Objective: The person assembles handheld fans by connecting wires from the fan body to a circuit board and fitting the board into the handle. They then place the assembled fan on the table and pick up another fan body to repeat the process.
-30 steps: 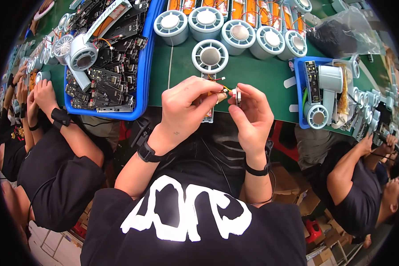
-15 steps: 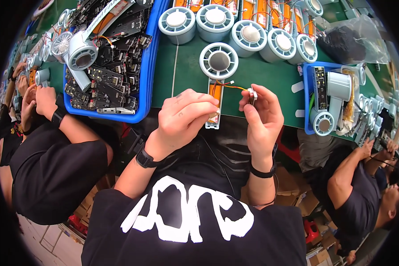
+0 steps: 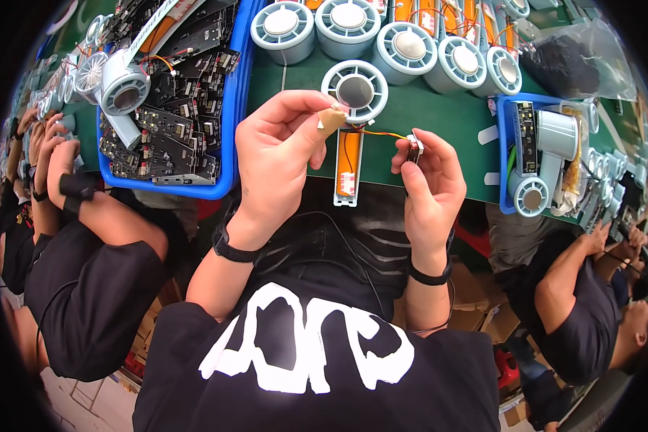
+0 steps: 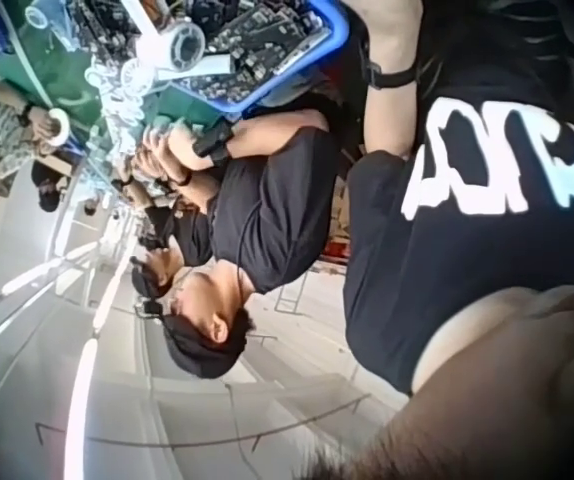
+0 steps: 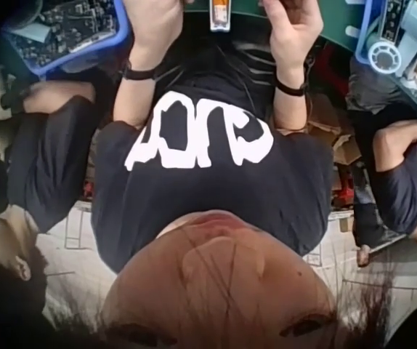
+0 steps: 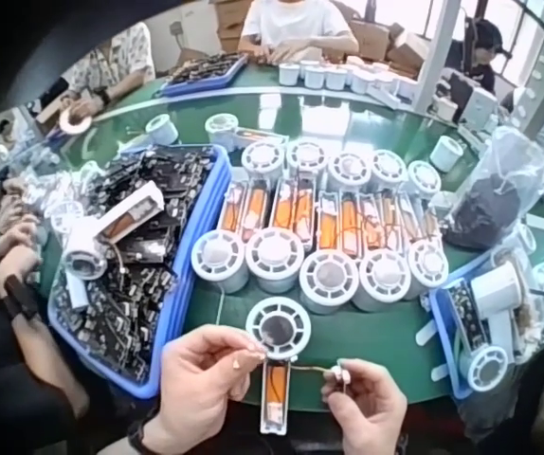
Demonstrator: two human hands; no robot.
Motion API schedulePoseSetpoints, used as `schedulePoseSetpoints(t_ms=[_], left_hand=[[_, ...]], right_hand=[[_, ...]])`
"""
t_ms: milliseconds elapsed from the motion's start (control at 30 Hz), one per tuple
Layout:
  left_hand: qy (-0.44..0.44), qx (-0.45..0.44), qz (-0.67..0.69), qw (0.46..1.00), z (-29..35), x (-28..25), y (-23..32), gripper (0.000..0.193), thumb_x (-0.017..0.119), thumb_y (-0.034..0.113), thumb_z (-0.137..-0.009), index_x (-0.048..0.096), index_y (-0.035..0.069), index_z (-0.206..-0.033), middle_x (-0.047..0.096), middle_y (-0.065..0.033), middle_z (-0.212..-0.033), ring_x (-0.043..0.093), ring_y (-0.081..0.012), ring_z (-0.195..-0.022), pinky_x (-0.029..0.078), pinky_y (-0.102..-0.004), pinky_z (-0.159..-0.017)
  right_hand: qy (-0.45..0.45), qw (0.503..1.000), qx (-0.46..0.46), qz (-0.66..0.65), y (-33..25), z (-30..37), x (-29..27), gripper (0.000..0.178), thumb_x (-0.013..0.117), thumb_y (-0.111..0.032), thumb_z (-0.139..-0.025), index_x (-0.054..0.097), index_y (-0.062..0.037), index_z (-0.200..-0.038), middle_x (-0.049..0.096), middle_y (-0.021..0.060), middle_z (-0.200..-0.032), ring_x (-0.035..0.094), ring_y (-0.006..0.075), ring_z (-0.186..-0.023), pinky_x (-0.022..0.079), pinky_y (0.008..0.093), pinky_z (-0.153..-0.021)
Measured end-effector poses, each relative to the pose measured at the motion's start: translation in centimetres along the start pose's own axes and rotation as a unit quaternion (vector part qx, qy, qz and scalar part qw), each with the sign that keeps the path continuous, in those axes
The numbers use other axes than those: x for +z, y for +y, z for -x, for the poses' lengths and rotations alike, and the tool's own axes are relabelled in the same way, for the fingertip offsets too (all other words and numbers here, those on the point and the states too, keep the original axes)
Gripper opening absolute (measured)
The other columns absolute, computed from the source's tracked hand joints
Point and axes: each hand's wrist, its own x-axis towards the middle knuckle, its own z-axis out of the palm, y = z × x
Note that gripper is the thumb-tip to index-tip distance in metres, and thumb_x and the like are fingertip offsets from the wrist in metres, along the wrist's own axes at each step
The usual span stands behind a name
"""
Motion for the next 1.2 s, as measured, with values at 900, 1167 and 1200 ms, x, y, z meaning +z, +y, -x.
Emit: schedulePoseSetpoints(t_ms=[900,1167,1200], left_hand=[[-0.081,0.361,-0.400,0.838,0.4,1.8,-2.4,0.025,0.081,-0.008,-0.070,0.074,0.005,-0.090,0.070,-0.0059,-0.084,0.057,-0.0203,-0.070,0.046,-0.0291,-0.059],[-0.059,0.361,-0.405,0.838,0.4,1.9,-2.5,0.024,0.082,-0.007,-0.070,0.073,0.005,-0.089,0.069,-0.0049,-0.082,0.056,-0.0197,-0.069,0.045,-0.0290,-0.057],[-0.060,0.361,-0.405,0.838,0.4,1.9,-2.5,0.024,0.082,-0.007,-0.070,0.073,0.005,-0.089,0.069,-0.0049,-0.082,0.056,-0.0198,-0.069,0.045,-0.0292,-0.057]], right_hand=[[-0.054,0.984,-0.132,0.110,0.5,0.4,-0.3,0.031,0.066,-0.001,-0.096,0.064,0.0076,-0.126,0.063,0.0172,-0.120,0.067,0.0182,-0.090,0.057,0.0289,-0.076],[-0.019,0.973,-0.160,0.165,0.5,0.5,0.4,0.031,0.066,0.000,-0.096,0.067,0.0061,-0.127,0.066,0.0166,-0.117,0.068,0.0175,-0.086,0.057,0.0261,-0.070],[-0.017,0.974,-0.156,0.164,0.5,0.6,0.4,0.032,0.066,-0.001,-0.096,0.067,0.0059,-0.127,0.066,0.0165,-0.117,0.068,0.0175,-0.086,0.057,0.0259,-0.070]])
